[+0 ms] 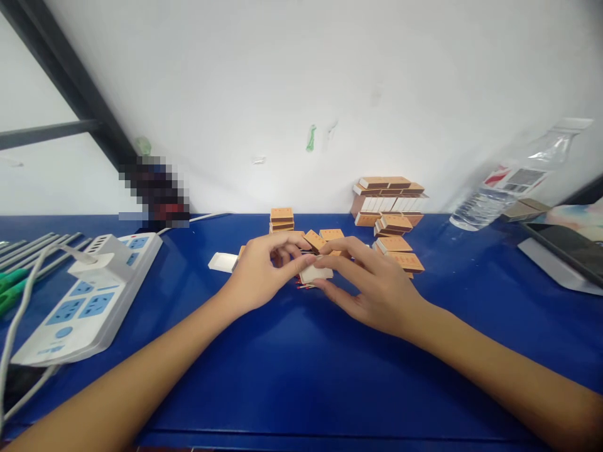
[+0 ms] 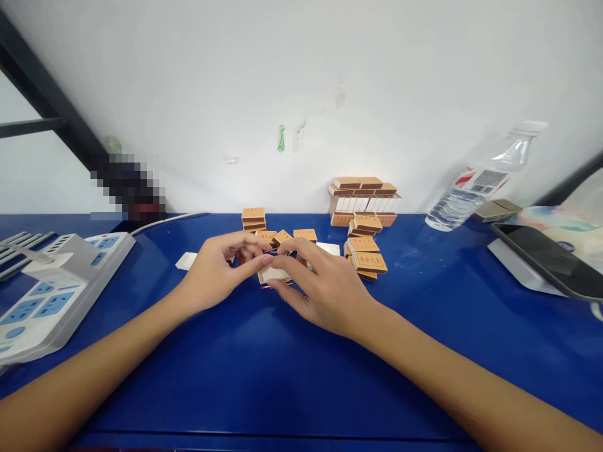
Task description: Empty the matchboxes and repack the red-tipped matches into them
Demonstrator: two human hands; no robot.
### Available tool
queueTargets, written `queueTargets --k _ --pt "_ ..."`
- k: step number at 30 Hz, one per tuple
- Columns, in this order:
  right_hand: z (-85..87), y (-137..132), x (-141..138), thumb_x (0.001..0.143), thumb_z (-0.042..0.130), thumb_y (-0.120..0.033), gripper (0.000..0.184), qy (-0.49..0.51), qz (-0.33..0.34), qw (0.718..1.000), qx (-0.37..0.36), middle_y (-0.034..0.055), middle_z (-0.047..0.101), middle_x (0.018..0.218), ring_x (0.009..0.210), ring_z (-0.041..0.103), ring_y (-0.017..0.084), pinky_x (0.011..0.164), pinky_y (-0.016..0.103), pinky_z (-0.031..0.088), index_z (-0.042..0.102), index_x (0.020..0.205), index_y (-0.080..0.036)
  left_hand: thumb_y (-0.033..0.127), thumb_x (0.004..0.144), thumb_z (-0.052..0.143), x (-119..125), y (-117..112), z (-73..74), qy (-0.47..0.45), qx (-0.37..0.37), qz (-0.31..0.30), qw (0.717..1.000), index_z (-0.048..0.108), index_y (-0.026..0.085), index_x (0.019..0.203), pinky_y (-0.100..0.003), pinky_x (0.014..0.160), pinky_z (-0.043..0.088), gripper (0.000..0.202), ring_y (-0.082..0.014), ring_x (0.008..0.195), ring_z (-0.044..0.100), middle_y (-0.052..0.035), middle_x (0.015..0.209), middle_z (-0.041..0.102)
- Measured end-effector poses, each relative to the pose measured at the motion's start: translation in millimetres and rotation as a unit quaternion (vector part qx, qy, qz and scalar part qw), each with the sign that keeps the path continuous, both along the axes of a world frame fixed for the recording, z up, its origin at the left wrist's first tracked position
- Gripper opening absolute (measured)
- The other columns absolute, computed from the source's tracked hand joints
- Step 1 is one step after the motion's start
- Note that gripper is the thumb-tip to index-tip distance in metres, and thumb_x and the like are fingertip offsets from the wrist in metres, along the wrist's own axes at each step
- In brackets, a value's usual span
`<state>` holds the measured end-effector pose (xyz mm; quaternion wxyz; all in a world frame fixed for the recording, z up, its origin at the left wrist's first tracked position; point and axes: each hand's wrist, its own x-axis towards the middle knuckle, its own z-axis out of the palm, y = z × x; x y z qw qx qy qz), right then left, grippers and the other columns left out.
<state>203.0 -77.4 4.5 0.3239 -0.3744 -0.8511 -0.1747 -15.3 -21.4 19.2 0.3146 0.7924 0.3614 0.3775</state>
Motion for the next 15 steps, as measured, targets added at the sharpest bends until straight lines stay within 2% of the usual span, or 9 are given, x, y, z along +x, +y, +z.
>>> queueTargets --k 4,7,9,11,13,15 --pt "2.9 8.1 1.9 0.103 0.051 -0.022 0.018 -0.057 -0.034 0.998 0.02 0.0074 0.066 0.116 0.073 0.056 0.012 0.057 0.027 0.037 0.069 0.1 -0.022 0.046 0.091 0.073 -1.5 4.0 0.4 -0.041 -0.016 0.003 0.999 0.075 0.022 0.107 -0.027 0.06 0.047 0.029 -0.0128 0.067 0.061 -0.0016 0.083 0.075" --pt "19.4 40.3 13.0 0.104 0.052 -0.029 0.021 -0.031 -0.056 0.998 0.0 0.009 0.065 0.113 0.074 0.055 0.013 0.058 0.027 0.037 0.071 0.102 -0.021 0.048 0.096 0.065 -7.8 11.4 3.0 -0.022 0.049 0.072 0.996 0.073 0.021 0.104 -0.027 0.066 0.05 0.029 -0.0143 0.075 0.066 -0.0026 0.09 0.076" --pt "33.3 72.9 24.4 0.103 0.052 -0.033 0.025 -0.016 -0.111 0.993 -0.037 0.0108 0.064 0.111 0.077 0.056 0.016 0.063 0.03 0.041 0.073 0.106 -0.019 0.047 0.099 0.061 -16.8 18.0 8.3 0.064 0.148 0.133 0.978 0.072 0.021 0.102 -0.029 0.07 0.05 0.028 -0.0157 0.075 0.065 -0.0028 0.086 0.074" --pt "42.9 106.4 34.4 0.1 0.055 -0.029 0.023 -0.059 -0.178 0.976 -0.108 0.0104 0.067 0.102 0.083 0.06 0.02 0.069 0.032 0.043 0.076 0.1 -0.019 0.043 0.1 0.057 -28.7 24.7 16.3 0.216 0.243 0.163 0.932 0.072 0.019 0.102 -0.033 0.075 0.049 0.028 -0.0195 0.079 0.065 -0.0052 0.082 0.072" --pt "44.8 132.8 38.7 0.097 0.055 -0.022 0.023 -0.146 -0.251 0.939 -0.183 0.0121 0.071 0.102 0.093 0.064 0.025 0.074 0.034 0.045 0.077 0.102 -0.018 0.039 0.099 0.056 -40.9 30.1 25.4 0.358 0.26 0.15 0.884 0.072 0.018 0.099 -0.035 0.073 0.048 0.026 -0.0231 0.08 0.066 -0.0085 0.085 0.072" --pt "40.4 147.8 36.7 0.094 0.053 -0.014 0.027 -0.204 -0.306 0.904 -0.216 0.017 0.073 0.105 0.096 0.066 0.028 0.073 0.035 0.045 0.077 0.105 -0.014 0.036 0.098 0.055 -51.1 33.3 33.9 0.421 0.251 0.139 0.861 0.072 0.019 0.094 -0.035 0.071 0.047 0.025 -0.0247 0.08 0.067 -0.0094 0.086 0.072"
